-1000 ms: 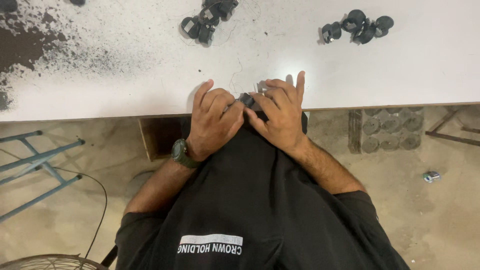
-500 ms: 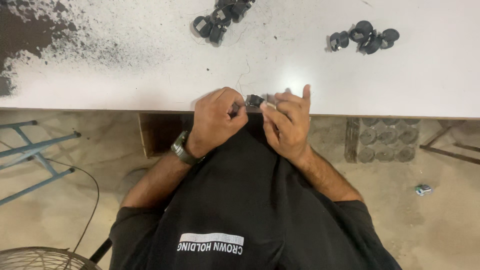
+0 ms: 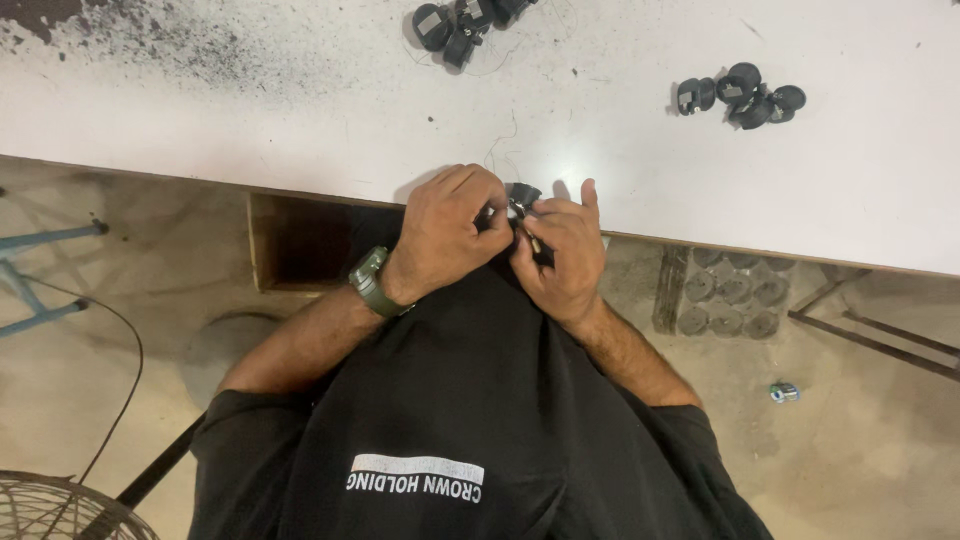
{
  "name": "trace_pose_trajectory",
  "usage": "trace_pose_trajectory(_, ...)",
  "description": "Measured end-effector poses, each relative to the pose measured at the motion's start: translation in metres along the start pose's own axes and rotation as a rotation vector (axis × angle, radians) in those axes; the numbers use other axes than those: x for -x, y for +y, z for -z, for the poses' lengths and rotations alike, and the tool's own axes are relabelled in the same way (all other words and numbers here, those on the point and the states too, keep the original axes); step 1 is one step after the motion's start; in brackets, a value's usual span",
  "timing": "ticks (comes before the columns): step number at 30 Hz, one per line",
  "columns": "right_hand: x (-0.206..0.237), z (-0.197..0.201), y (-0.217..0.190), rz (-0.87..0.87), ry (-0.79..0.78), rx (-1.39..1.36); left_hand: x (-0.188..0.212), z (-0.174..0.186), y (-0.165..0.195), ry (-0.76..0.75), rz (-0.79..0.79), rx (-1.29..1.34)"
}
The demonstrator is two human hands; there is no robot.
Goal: The person sits at a white workbench and assembles small black plastic components, pressing each piece onto a metal hub by hand to form a rotor-like assembly. They pick parts one at a time from the table, fit them together, and set the finished assemblies in a row on the bench.
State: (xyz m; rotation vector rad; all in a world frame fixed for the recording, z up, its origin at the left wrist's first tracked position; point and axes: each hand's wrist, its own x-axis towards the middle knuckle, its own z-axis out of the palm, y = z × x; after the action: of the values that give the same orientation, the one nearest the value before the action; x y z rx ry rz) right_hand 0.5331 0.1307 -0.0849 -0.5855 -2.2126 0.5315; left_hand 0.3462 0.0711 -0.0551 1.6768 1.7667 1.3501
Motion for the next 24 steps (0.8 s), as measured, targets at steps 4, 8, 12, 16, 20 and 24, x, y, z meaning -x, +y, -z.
trace_pose_trajectory(4, 0.000, 0.001, 0.000, 0.024, -0.024, 0.023, 0.006, -0.005, -0.005, -0.019, -0.037, 0.041)
trace_pose_trajectory(8, -0.007, 0.006, 0.010, -0.017, -0.023, 0.093, -0.005, 0.003, -0.008, -0.110, 0.018, 0.042)
trace_pose_trajectory(12, -0.017, 0.031, 0.029, -0.127, 0.159, 0.153, -0.045, 0.039, -0.033, 0.092, -0.067, -0.423)
trace_pose_trajectory(16, -0.015, 0.042, 0.031, -0.201, 0.221, 0.103, -0.077, 0.051, -0.055, -0.118, 0.111, -0.518)
trace_pose_trajectory(20, -0.014, 0.031, 0.023, -0.192, 0.162, 0.022, -0.082, 0.036, -0.047, -0.013, -0.012, -0.563)
trace_pose_trajectory(24, -0.019, 0.034, 0.017, -0.105, 0.015, 0.090, -0.059, 0.039, -0.030, -0.100, -0.022, -0.364)
